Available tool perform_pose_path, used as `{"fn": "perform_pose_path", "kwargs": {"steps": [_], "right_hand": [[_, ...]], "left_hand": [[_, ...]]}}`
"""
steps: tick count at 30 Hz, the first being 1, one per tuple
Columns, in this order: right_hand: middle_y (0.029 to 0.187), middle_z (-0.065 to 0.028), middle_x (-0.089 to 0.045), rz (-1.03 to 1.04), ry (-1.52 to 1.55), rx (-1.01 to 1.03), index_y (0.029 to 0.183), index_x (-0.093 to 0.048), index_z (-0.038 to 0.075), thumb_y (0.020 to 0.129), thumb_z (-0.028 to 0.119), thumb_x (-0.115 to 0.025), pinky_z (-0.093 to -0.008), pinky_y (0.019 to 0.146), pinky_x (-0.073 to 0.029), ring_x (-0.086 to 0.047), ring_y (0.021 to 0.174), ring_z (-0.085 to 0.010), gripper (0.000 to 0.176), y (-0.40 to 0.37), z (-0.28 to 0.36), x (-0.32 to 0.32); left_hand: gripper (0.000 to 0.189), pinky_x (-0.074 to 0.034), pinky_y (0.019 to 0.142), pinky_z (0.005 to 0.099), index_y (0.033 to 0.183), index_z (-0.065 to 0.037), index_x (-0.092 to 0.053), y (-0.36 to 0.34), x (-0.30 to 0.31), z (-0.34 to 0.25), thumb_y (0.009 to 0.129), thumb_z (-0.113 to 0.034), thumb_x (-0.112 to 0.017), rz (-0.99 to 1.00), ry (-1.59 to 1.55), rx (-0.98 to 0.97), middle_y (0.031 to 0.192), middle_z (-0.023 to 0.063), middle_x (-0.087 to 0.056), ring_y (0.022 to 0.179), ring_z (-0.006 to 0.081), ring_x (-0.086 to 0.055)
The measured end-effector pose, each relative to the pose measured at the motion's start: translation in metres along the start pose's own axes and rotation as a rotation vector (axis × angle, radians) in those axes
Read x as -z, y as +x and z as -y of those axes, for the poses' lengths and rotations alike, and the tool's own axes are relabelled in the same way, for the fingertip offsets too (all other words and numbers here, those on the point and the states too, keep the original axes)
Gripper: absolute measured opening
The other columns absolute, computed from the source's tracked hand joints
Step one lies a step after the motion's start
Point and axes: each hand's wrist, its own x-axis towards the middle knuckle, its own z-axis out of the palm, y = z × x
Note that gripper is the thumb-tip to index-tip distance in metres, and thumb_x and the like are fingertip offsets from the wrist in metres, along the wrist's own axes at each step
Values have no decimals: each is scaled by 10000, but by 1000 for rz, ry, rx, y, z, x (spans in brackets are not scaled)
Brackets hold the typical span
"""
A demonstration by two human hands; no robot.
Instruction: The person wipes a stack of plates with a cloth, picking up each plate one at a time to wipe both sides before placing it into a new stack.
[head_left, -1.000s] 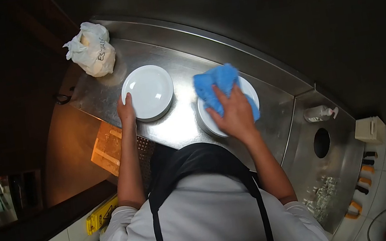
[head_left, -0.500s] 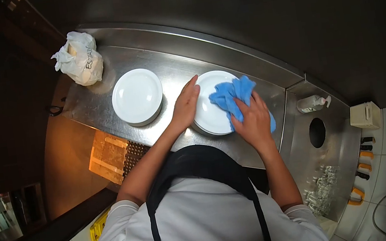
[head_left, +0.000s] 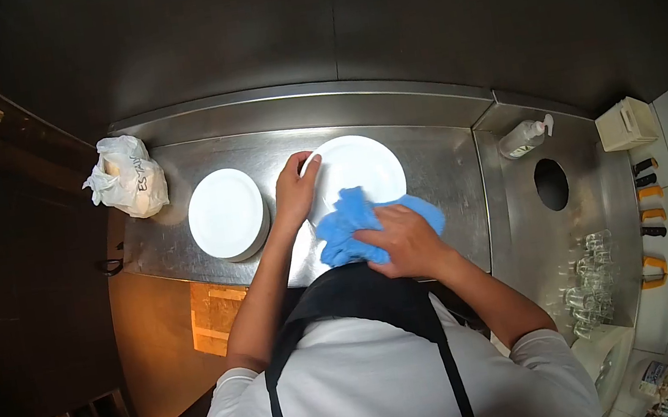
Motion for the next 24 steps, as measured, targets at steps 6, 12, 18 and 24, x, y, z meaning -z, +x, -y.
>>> {"fn": "perform_pose_path", "kwargs": {"steps": [6,12,18,24], "right_hand": [[1096,-218,-685,-481,-48,-213,1209,-714,112,717,169,-810,-470,890,-535,-652,1016,-398,505,-30,-49,-20],[977,-243,-696,-728,244,-447,1186,-672,-28,828,152,-734,-462,798,-541,-680,863,-414,406,-7,-88,-43],[986,-239,-699,-724,247,-390,1177,-673,-31,828,141,-726,-450,808,-543,-688,903,-400,392,1,-74,-34],[985,-240,-698,-797,259,-499,1138,-675,-39,849,128,-710,-440,811,-536,-682,887,-402,336,-11,-65,-52]], "left_hand": [[299,-523,824,397,1061,8,-616,-7,-7,-6,885,-205,-731,-186,237,-113,1008,192,-707,892,323,-693],[260,-501,712,363,995,9,-659,-30,-2,-32,865,-191,-760,-292,107,-90,891,162,-696,771,256,-643],[210,-504,704,370,955,-16,-749,-32,-1,-26,833,-179,-805,-367,397,-198,906,115,-676,766,263,-636],[257,-509,709,387,928,-2,-706,-24,-3,-30,804,-189,-832,-340,532,-250,895,128,-655,791,279,-657]]}}
